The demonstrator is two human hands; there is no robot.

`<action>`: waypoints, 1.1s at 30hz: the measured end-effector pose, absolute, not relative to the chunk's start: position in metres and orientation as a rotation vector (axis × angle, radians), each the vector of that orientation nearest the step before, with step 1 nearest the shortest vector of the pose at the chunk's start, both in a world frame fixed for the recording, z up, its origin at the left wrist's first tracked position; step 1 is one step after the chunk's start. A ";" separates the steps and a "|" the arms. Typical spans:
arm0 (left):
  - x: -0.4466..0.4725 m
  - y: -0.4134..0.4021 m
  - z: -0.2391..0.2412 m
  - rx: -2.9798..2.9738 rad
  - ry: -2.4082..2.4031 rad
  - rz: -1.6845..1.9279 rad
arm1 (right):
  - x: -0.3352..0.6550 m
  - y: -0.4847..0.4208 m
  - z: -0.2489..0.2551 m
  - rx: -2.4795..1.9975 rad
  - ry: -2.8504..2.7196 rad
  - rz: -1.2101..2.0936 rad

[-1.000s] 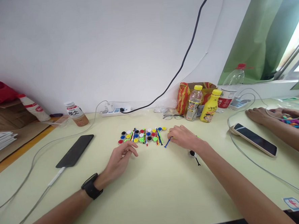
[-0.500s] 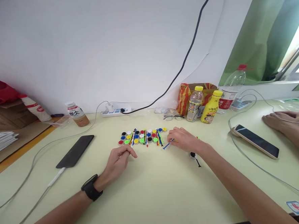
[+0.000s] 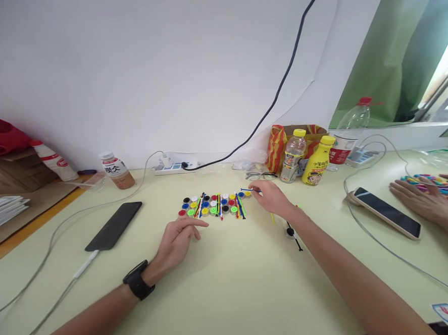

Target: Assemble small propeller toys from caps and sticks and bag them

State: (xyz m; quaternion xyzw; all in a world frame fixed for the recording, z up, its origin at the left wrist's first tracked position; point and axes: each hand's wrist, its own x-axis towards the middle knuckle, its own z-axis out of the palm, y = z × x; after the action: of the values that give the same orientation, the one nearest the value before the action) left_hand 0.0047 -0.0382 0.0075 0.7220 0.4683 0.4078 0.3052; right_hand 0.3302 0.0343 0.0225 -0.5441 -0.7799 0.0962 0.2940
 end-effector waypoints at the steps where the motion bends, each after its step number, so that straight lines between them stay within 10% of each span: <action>1: 0.005 -0.039 0.008 1.920 1.241 1.066 | 0.329 0.036 0.021 -1.452 -2.092 0.236; 33: 0.010 -0.045 0.016 2.050 1.019 1.093 | 0.334 -0.017 0.052 -1.845 -2.240 0.114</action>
State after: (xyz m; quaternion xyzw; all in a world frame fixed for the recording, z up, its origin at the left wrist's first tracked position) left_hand 0.0099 -0.0445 0.0162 0.7714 0.3833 0.4113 0.2980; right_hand 0.3342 -0.0171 0.0522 -0.6307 -0.7659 0.0391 0.1184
